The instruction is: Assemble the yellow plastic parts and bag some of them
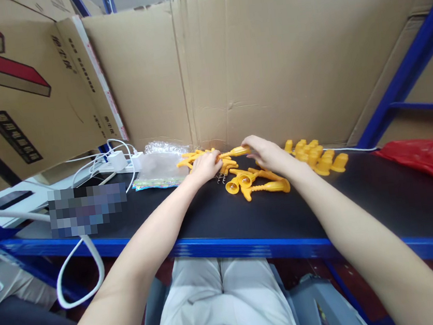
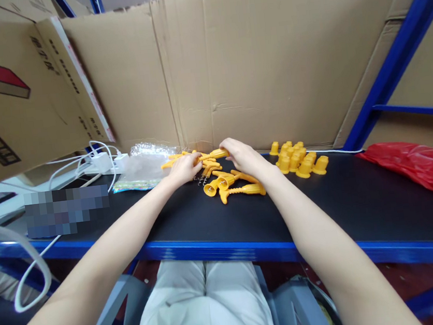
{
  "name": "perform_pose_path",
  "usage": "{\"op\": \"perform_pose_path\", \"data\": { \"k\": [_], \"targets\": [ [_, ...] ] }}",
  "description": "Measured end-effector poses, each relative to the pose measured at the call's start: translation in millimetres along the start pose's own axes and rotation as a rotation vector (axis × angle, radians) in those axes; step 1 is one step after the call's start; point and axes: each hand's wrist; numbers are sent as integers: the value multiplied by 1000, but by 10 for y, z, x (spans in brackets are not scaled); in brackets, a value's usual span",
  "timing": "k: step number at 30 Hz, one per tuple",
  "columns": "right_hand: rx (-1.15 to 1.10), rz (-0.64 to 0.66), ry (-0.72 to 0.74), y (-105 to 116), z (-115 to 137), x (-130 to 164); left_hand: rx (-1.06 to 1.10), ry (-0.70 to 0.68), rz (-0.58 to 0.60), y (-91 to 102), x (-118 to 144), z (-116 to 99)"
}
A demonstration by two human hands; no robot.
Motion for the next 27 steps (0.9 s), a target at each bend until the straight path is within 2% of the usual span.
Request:
{"op": "perform_pose_path", "data": {
  "k": [5, 11, 18, 23, 27],
  "targets": [
    [155, 2, 9, -54, 26, 6, -79, 26, -38, 87, 43, -28],
    [236, 61, -44, -190, 62, 2, -106, -6, -54, 136, 85, -186],
    [364, 62, -77, -157, 143, -60, -84, -9, -46, 115, 29, -233],
    [446, 49, -30, -155, 179, -76, 114, 22, -10, 80, -15, -196],
    [510, 39, 40, -147, 209, -93, 392, 29, 111, 36, -53, -137]
  ]
}}
Point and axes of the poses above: each hand's wrist, its own x-axis away from the middle knuckle, its own y-axis out of the back of the hand, z = x × y, and after that the axes turned 7 degrees about -x, right-handed
